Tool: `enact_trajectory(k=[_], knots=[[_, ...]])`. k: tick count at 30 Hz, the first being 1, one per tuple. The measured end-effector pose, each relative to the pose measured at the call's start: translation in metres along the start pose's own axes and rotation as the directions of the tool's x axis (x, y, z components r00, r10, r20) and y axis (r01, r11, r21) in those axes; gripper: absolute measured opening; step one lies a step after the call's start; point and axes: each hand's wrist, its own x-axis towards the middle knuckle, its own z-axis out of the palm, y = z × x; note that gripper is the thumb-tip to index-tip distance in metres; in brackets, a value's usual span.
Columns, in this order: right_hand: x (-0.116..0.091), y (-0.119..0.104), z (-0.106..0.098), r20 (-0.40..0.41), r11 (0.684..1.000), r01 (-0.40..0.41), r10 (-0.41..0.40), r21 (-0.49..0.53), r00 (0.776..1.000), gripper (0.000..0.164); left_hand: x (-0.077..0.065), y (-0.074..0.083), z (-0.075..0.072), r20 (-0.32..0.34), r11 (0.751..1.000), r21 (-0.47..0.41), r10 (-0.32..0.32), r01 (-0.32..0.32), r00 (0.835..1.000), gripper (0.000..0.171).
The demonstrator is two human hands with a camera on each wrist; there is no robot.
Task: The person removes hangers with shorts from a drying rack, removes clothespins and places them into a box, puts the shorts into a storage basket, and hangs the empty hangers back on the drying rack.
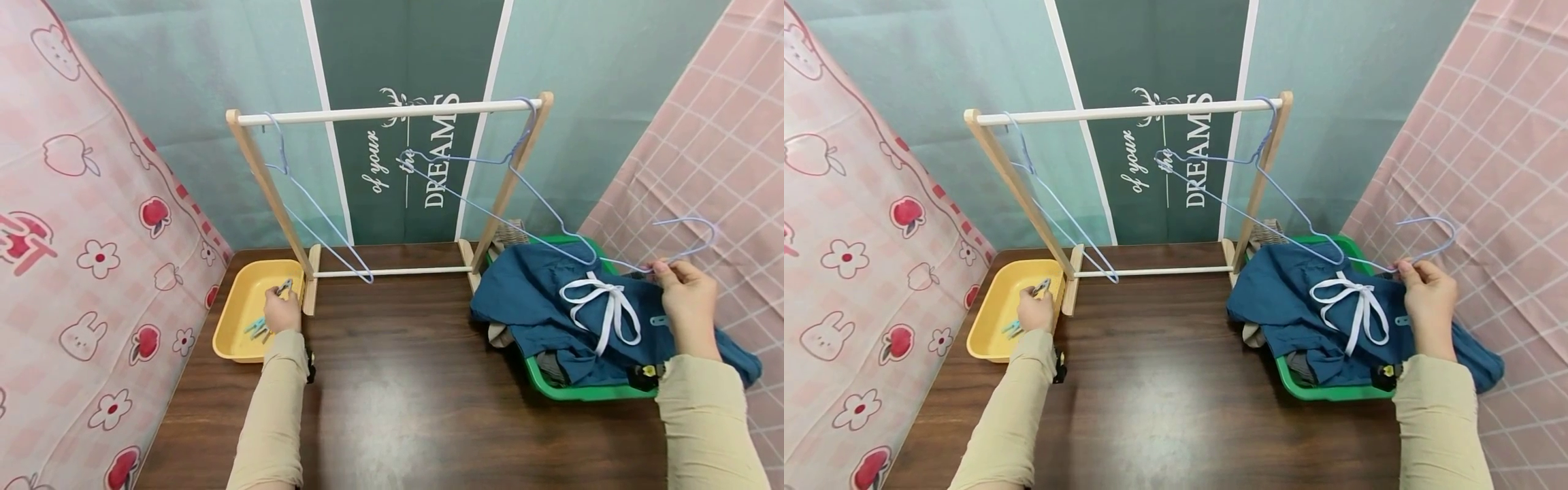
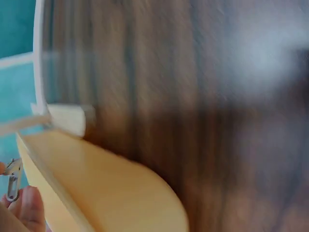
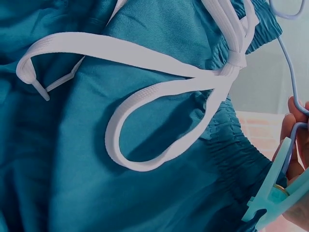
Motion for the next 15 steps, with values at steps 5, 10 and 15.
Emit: enact_trajectory(k=[5,10,15], knots=[[0.0,0.0,-0.001,0.0,0.997,0.002,-0.002,-0.075,1.0,0.03,0.005,-0.022,-0.018,0.055,0.99,0.13,-0.051,0.044,0.997,0.045],[-0.001,-0.003,0.0,0.012,0.998,-0.002,0.003,-0.059,1.0,0.031,0.01,-0.041,-0.034,0.064,0.98,0.195,-0.049,0.035,0.997,0.043],[0.0,-0.004,-0.001,0.029,1.0,-0.014,0.014,-0.019,0.999,0.032,0.015,-0.054,-0.043,0.065,0.963,0.269,-0.036,0.017,0.997,0.042]])
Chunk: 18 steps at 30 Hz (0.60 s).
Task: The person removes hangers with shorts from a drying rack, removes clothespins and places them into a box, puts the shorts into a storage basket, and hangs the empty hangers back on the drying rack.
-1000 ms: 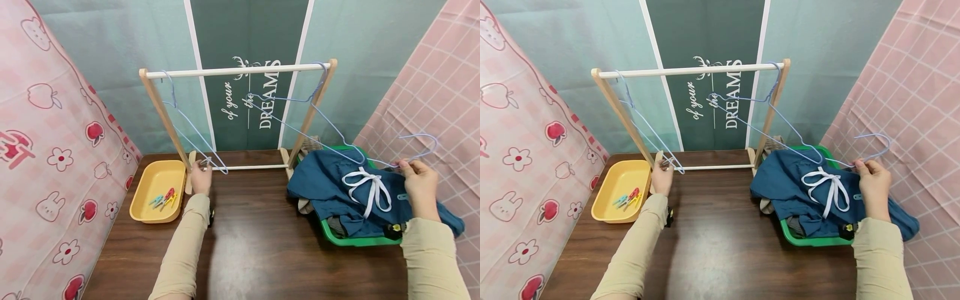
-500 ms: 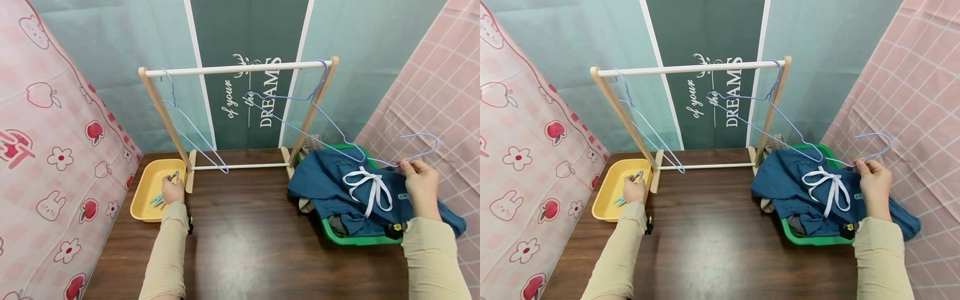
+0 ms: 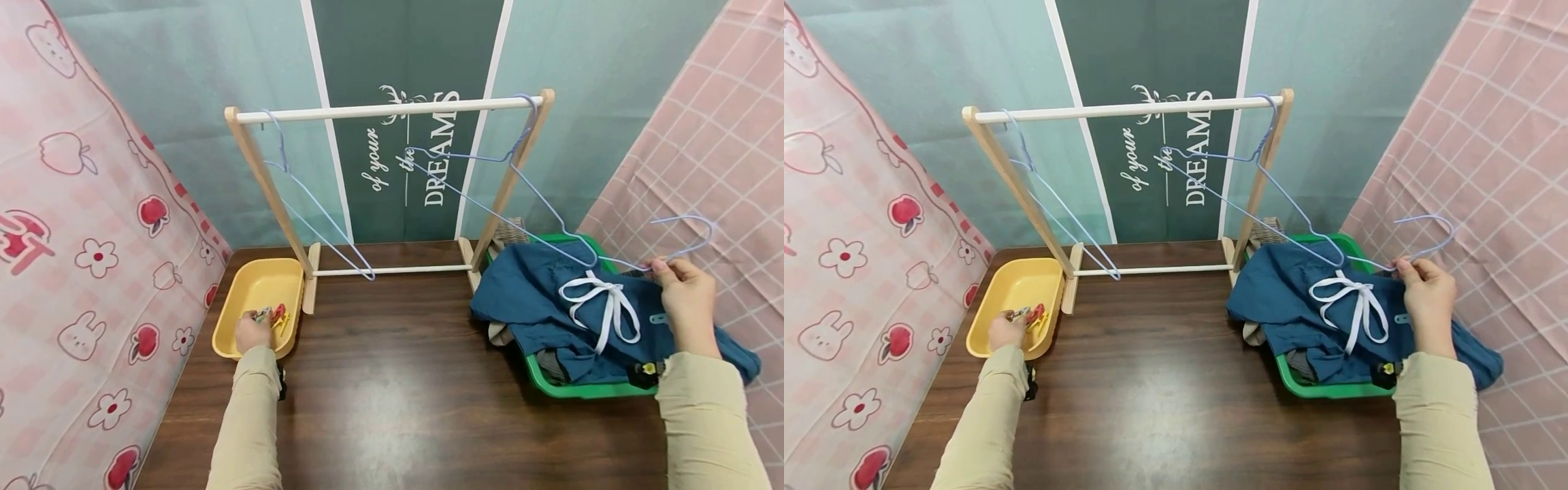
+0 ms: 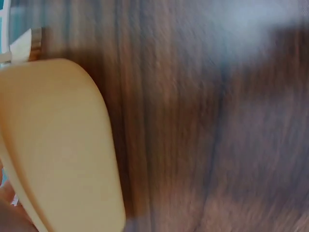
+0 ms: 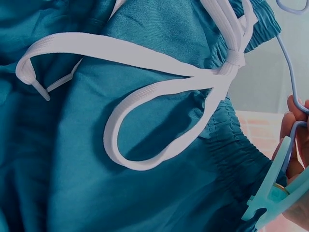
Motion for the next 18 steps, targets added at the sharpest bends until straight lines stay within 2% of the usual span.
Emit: enact_trajectory(k=[3,8,13,18], knots=[[0.0007,-0.0002,-0.0012,-0.001,1.0,0.003,-0.003,-0.02,1.0,0.032,0.0024,-0.0044,-0.001,0.022,0.995,0.098,0.016,-0.018,1.0,0.043],[0.0008,0.0015,-0.0016,0.009,0.997,0.031,-0.03,-0.065,1.0,0.03,0.0024,-0.0059,-0.0038,0.064,0.967,0.249,0.029,-0.044,0.998,0.041],[0.002,0.002,-0.0023,0.016,0.997,0.027,-0.026,-0.07,1.0,0.032,0.0029,-0.007,-0.0047,0.097,0.959,0.279,0.018,-0.045,0.995,0.038],[0.0019,0.0014,-0.0037,0.041,0.992,0.031,-0.026,-0.12,0.999,0.033,0.003,-0.0076,-0.0043,0.099,0.959,0.281,0.016,-0.044,0.995,0.038]])
